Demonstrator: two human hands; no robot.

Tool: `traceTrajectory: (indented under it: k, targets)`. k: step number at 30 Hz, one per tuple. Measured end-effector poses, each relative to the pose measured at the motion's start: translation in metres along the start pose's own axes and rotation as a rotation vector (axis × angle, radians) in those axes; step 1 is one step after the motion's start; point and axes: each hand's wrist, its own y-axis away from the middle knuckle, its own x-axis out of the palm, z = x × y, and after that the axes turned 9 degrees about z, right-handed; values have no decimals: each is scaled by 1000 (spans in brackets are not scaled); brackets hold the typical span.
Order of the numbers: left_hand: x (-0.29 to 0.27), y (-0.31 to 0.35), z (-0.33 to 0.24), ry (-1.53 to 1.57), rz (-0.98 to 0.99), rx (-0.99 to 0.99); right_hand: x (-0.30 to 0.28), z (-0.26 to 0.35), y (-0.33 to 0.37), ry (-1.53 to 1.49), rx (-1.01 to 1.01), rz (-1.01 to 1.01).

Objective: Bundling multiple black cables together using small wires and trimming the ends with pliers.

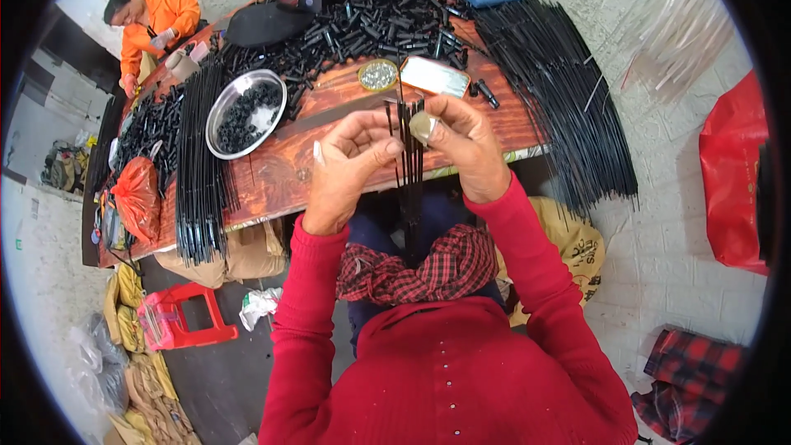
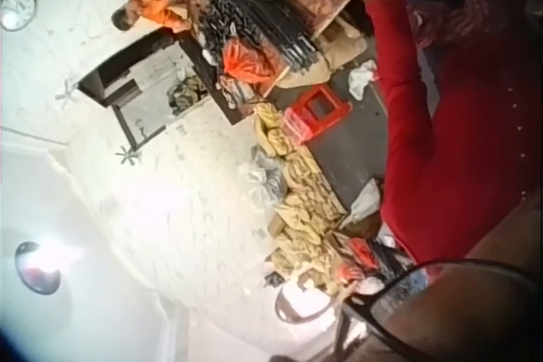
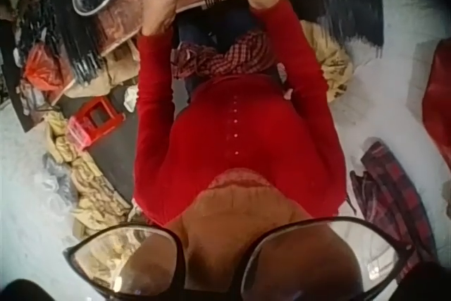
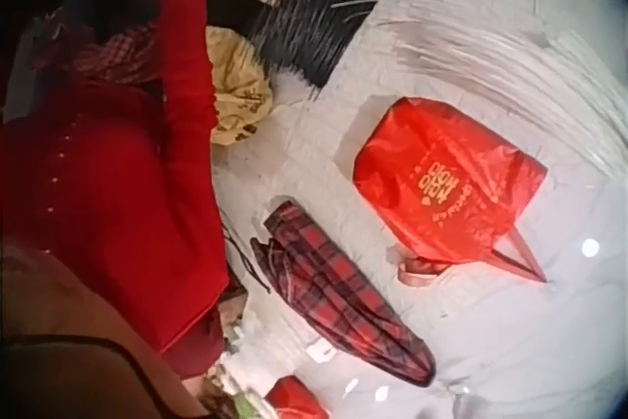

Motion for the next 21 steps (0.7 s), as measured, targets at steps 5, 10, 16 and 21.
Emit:
traceTrajectory:
  k: [5,10,16,21]
  targets:
    - [-3,-1,-8,-196,-23,27,2,7,-10,176,-12,7]
    - [2,-9,-4,-98,16,128,-6,1,-19,69,-60,-5]
    - [-5,-2,9,-109,-31,11,-2,-5,-11,164,7,-44]
    - [-4,0,7,-86,21,-21,-1,-3,-6,22,-3,-37]
